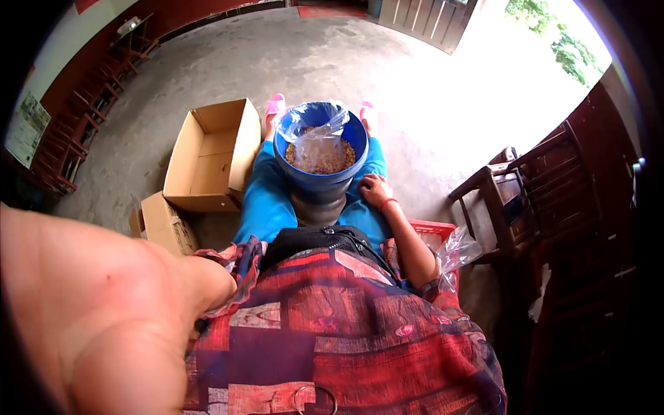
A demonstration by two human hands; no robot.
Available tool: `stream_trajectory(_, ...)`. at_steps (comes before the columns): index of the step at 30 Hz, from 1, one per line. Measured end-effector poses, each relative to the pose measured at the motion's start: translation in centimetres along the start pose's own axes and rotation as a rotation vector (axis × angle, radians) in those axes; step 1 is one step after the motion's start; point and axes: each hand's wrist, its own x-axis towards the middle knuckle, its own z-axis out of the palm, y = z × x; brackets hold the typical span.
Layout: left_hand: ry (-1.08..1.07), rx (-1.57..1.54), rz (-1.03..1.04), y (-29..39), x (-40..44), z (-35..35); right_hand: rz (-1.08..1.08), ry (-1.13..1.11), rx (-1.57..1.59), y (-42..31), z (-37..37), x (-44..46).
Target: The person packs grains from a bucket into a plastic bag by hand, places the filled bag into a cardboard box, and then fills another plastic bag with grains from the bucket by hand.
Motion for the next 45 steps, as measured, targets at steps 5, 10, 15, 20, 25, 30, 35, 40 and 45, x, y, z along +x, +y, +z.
stream_trajectory(5,0.079,0.07,-0.07,-2.4,0.3,0.0,0.067,-0.066,-0.032,-0.5,-0.6,0.1)
stream_trajectory(10,0.164,0.168,-0.42,-6.3,-3.9,2.7,0.059,-0.036,-0.022,-0.7,-0.5,-0.2)
stream_trajectory(15,0.066,0.266,-1.076,-8.4,-14.8,5.4,0.109,-0.102,-0.034,-1.5,-1.2,-0.2)
stream_trajectory(20,-0.098,0.207,-1.294,-5.8,-26.2,6.8,0.109,-0.098,-0.053,-2.3,-1.5,-0.3)
stream_trajectory(25,-0.487,0.276,-1.365,1.6,-35.5,7.6,0.115,-0.133,-0.114,-2.7,-1.3,-0.2)
stream_trajectory(30,-0.612,0.082,-1.475,4.3,-36.2,9.2,0.141,-0.155,-0.132,-2.9,-1.5,-0.6)
stream_trajectory(35,-0.66,-0.022,-1.445,5.1,-36.7,9.2,0.117,-0.146,-0.145,-2.0,-0.9,-0.2)
stream_trajectory(40,-0.682,-0.003,-1.424,5.3,-37.3,9.2,0.1,-0.129,-0.153,-2.1,-0.9,-0.1)
stream_trajectory(45,-0.726,0.021,-1.468,5.2,-37.0,9.3,0.111,-0.096,-0.105,-2.8,-1.4,-0.6)
